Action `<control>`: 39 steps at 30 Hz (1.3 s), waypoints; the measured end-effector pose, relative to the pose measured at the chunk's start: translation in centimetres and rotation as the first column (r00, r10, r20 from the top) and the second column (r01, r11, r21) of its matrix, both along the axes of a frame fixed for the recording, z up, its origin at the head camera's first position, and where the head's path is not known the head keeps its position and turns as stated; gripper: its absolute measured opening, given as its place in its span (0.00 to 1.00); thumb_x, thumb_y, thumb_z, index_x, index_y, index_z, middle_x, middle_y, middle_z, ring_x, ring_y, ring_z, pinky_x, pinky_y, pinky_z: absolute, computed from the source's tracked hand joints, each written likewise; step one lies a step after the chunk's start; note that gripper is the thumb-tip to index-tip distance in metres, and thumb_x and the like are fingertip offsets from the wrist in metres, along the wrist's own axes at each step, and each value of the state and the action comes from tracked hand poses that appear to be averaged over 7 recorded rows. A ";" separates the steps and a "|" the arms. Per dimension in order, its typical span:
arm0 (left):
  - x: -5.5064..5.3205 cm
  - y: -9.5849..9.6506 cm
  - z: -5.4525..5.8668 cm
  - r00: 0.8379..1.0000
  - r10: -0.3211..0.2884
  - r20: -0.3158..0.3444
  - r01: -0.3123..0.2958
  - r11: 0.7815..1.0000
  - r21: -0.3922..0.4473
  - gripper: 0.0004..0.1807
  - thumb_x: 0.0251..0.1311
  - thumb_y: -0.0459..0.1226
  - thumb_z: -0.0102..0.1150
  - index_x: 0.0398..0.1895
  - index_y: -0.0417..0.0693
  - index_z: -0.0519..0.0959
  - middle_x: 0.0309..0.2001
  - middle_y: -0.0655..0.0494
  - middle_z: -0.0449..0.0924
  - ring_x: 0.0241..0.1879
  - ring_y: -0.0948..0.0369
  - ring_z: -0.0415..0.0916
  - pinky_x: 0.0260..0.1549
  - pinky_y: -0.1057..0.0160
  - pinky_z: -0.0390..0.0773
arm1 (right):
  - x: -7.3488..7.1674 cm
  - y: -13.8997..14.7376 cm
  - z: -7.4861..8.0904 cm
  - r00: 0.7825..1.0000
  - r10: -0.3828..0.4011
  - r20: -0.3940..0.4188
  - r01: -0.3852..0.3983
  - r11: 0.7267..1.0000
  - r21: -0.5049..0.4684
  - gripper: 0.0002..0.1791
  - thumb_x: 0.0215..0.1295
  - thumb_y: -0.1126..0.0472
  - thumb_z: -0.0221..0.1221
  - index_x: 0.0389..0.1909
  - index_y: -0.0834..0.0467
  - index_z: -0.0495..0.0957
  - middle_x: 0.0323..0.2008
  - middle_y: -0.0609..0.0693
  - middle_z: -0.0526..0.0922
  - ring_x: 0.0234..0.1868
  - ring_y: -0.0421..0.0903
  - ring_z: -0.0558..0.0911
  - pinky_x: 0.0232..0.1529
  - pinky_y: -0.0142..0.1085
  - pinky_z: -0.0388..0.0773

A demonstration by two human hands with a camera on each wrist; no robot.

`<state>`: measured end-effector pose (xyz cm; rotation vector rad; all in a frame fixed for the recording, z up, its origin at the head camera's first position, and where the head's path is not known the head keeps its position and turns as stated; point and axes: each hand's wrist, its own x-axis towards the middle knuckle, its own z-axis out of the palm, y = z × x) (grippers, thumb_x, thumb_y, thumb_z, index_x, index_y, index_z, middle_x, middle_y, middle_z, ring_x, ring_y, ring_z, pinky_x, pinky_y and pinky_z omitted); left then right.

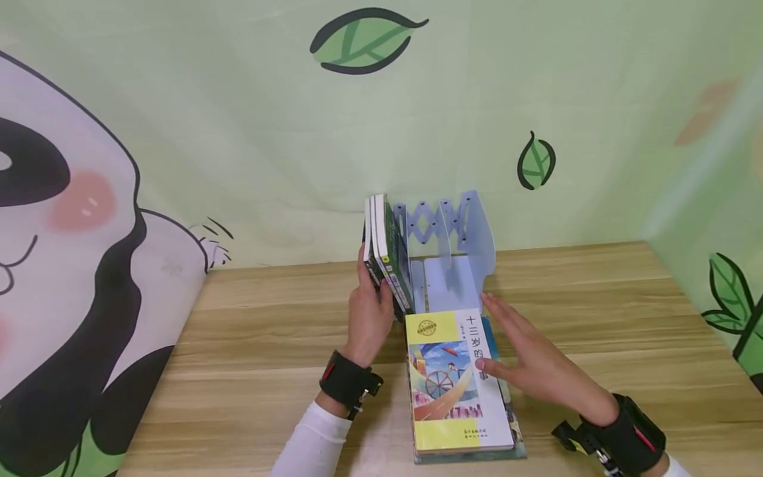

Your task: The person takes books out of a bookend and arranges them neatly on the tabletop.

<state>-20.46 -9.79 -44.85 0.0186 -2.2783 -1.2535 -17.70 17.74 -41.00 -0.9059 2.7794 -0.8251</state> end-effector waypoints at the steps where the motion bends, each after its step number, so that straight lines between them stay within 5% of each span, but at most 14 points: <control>1: 0.1 0.0 0.1 1.000 0.003 -0.008 -0.003 1.000 0.004 0.42 0.71 0.31 0.46 0.79 0.62 0.38 0.26 0.41 0.81 0.15 0.61 0.74 0.11 0.68 0.71 | 0.0 0.0 0.1 1.000 0.000 -0.002 0.000 1.000 0.001 0.56 0.61 0.54 0.67 0.79 0.42 0.39 0.79 0.59 0.46 0.74 0.68 0.55 0.61 0.67 0.67; 23: 1.2 -0.4 2.3 0.997 0.002 -0.075 -0.004 1.000 -0.024 0.40 0.72 0.31 0.46 0.80 0.60 0.40 0.20 0.48 0.75 0.12 0.65 0.66 0.09 0.68 0.67 | 0.1 -0.1 2.0 0.997 0.055 -0.051 -0.057 0.998 -0.031 0.54 0.60 0.47 0.67 0.79 0.40 0.40 0.80 0.51 0.42 0.75 0.67 0.54 0.59 0.67 0.69; 39: 1.2 -0.8 3.5 0.995 0.022 -0.098 -0.024 1.000 -0.019 0.39 0.72 0.32 0.46 0.79 0.63 0.42 0.23 0.46 0.77 0.13 0.64 0.68 0.09 0.68 0.67 | -0.4 -0.1 4.1 0.985 0.114 -0.128 -0.120 0.992 -0.037 0.51 0.62 0.47 0.65 0.79 0.47 0.44 0.79 0.56 0.45 0.74 0.69 0.56 0.59 0.69 0.67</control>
